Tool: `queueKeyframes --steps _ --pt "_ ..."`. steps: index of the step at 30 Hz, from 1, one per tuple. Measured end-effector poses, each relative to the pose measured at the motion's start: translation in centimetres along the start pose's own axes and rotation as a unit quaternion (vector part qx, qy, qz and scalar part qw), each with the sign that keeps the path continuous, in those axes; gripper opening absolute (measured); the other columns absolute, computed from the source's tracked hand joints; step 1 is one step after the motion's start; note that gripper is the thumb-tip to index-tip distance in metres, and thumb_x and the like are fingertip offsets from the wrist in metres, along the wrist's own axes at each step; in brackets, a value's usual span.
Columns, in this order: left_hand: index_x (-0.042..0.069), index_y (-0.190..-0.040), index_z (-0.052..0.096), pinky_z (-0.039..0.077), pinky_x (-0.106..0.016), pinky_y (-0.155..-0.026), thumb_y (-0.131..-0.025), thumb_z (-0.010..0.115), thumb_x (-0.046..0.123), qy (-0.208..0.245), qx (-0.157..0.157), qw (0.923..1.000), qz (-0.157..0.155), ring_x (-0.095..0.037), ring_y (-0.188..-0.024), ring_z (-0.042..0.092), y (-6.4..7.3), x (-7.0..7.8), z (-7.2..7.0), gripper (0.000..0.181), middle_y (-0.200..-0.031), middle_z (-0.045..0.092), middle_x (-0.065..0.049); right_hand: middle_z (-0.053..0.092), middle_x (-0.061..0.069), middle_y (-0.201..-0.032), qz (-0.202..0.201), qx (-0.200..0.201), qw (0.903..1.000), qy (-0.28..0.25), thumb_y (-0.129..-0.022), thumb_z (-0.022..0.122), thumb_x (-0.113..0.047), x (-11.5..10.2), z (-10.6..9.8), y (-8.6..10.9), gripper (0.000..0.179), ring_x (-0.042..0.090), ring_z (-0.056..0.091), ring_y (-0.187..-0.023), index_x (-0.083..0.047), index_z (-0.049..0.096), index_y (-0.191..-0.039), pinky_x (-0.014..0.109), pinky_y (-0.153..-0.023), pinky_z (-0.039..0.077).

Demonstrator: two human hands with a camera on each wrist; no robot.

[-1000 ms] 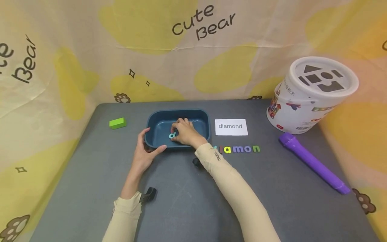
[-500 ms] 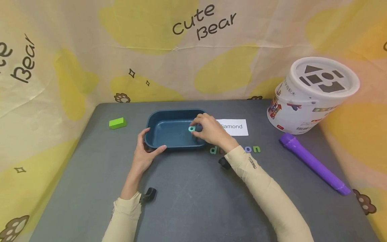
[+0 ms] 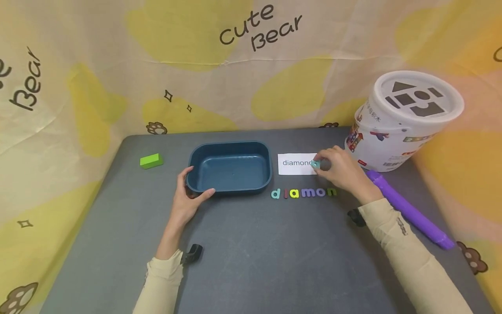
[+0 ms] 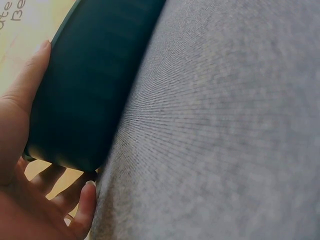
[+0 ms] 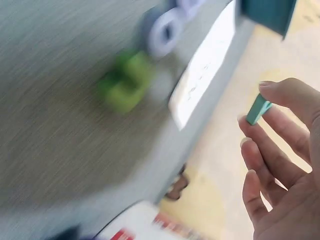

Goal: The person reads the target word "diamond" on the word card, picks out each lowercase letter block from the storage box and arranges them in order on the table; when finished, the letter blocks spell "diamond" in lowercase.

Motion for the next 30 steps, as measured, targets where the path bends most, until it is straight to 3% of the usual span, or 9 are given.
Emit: queueKeyframes --steps 4,9,14,19,30 --pt "0.040 -0.161 0.030 0.045 -0.058 -0.111 -0.083 0.092 0.041 -0.001 0.000 1.0000 0.001 -0.034 -0.146 0.045 0.1 0.0 -0.1 0.099 -0.173 0.028 -0.008 0.078 0.013 -0.096 -0.019 -0.004 0.9991 0.038 -0.080 0.090 -0.004 1.2 -0.6 1.6 0.022 0.032 0.064 -0.090 -0.004 0.080 -0.099 0.051 -0.078 0.050" --pt "0.040 -0.162 0.030 0.044 -0.058 -0.111 -0.083 0.092 0.040 -0.001 -0.003 1.0000 -0.001 -0.034 -0.145 0.045 0.2 0.2 -0.1 0.100 -0.173 0.027 -0.008 0.076 0.016 -0.104 -0.021 -0.051 0.9953 0.079 -0.075 0.092 -0.005 2.3 -0.4 3.0 0.023 0.039 0.063 -0.099 -0.006 0.081 -0.095 0.058 -0.084 0.048" --pt "0.040 -0.162 0.030 0.045 -0.057 -0.109 -0.084 0.092 0.041 -0.004 -0.002 1.0000 -0.003 -0.034 -0.141 0.047 0.2 0.2 -0.1 0.099 -0.173 0.028 -0.009 0.071 0.020 -0.115 0.008 -0.114 0.9881 0.103 -0.071 0.094 -0.006 3.6 0.1 4.0 0.021 0.044 0.055 -0.110 -0.013 0.080 -0.085 0.063 -0.090 0.040" --pt "0.040 -0.162 0.030 0.044 -0.059 -0.111 -0.084 0.091 0.040 -0.003 -0.002 1.0000 0.000 -0.035 -0.145 0.045 0.2 0.3 0.0 0.099 -0.174 0.027 -0.010 0.067 0.023 -0.125 0.045 -0.149 0.9824 0.104 -0.068 0.097 -0.008 4.2 0.6 4.6 0.023 0.046 0.049 -0.116 -0.015 0.082 -0.084 0.062 -0.093 0.036" --pt "0.040 -0.162 0.030 0.044 -0.058 -0.110 -0.083 0.092 0.041 0.002 -0.001 1.0000 -0.001 -0.035 -0.146 0.045 0.2 0.2 0.0 0.100 -0.174 0.027 -0.008 0.065 0.024 -0.129 0.054 -0.155 0.9812 0.102 -0.066 0.097 -0.007 4.3 0.8 4.8 0.026 0.047 0.048 -0.118 -0.016 0.082 -0.086 0.064 -0.094 0.036"
Point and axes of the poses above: each hand's wrist, its own y-axis away from the middle knuckle, its own z-axis out of the palm, x = y × z, the point moved 9 cm from there along -y, towards the middle knuckle
